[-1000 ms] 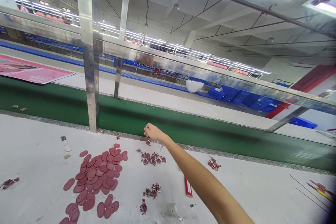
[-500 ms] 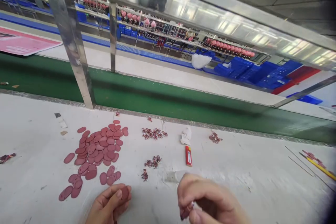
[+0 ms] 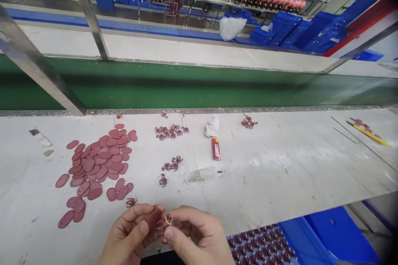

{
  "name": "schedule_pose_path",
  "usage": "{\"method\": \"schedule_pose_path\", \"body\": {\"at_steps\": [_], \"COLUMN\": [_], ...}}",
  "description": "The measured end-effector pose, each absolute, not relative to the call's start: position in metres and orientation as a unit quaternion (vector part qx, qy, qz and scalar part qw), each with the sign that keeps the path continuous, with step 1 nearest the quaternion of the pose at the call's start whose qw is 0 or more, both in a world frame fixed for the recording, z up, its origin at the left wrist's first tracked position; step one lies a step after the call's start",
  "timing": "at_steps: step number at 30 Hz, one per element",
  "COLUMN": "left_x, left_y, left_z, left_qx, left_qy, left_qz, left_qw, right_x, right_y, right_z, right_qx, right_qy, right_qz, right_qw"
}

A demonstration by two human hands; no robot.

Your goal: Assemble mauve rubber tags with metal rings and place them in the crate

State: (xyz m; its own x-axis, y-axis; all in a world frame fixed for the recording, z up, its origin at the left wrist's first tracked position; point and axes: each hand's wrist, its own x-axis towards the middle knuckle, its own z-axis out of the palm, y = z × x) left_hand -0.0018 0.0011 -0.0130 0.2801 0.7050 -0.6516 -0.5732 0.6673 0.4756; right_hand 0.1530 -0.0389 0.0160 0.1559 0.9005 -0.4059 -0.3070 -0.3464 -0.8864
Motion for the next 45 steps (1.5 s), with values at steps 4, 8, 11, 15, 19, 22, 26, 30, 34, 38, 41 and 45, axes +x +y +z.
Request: {"method": "schedule_pose_path", "body": {"at_steps": [4, 8, 11, 15, 19, 22, 26, 30, 34, 38, 41, 45], "left_x": [0.005, 0.007, 0.009, 0.011, 0.012, 0.012, 0.013, 0.013, 0.013, 0.013, 0.013, 0.014], "left_y": [0.001, 0.001, -0.001, -0.003, -0.005, -0.006, -0.009, -0.012, -0.013, -0.014, -0.015, -0.016], "left_z": [-0.01, -0.01, -0.01, -0.011, -0.009, -0.003, 0.005, 0.007, 0.007, 0.009, 0.011, 0.014], "left_qx": [0.108, 0.151, 0.165, 0.184, 0.214, 0.22, 0.213, 0.221, 0.225, 0.22, 0.221, 0.22], "left_qy": [0.434, 0.436, 0.438, 0.452, 0.482, 0.507, 0.503, 0.502, 0.498, 0.499, 0.493, 0.49], "left_qz": [0.402, 0.407, 0.411, 0.421, 0.437, 0.439, 0.44, 0.434, 0.421, 0.417, 0.414, 0.42], "left_qw": [0.799, 0.789, 0.782, 0.765, 0.729, 0.709, 0.713, 0.714, 0.724, 0.727, 0.733, 0.732], "right_x": [0.153, 0.159, 0.162, 0.163, 0.161, 0.161, 0.164, 0.17, 0.174, 0.172, 0.17, 0.168], "right_y": [-0.035, -0.034, -0.032, -0.028, -0.029, -0.033, -0.036, -0.034, -0.032, -0.033, -0.035, -0.036], "right_z": [0.02, 0.018, 0.022, 0.034, 0.036, 0.032, 0.028, 0.03, 0.036, 0.037, 0.034, 0.031], "right_qx": [-0.576, -0.58, -0.582, -0.601, -0.603, -0.613, -0.608, -0.569, -0.553, -0.564, -0.553, -0.544], "right_qy": [-0.3, -0.304, -0.326, -0.328, -0.342, -0.334, -0.355, -0.432, -0.485, -0.437, -0.393, -0.393], "right_qz": [0.58, 0.589, 0.591, 0.574, 0.545, 0.539, 0.534, 0.507, 0.488, 0.513, 0.552, 0.552], "right_qw": [0.491, 0.474, 0.453, 0.448, 0.472, 0.472, 0.469, 0.482, 0.47, 0.478, 0.485, 0.495]}}
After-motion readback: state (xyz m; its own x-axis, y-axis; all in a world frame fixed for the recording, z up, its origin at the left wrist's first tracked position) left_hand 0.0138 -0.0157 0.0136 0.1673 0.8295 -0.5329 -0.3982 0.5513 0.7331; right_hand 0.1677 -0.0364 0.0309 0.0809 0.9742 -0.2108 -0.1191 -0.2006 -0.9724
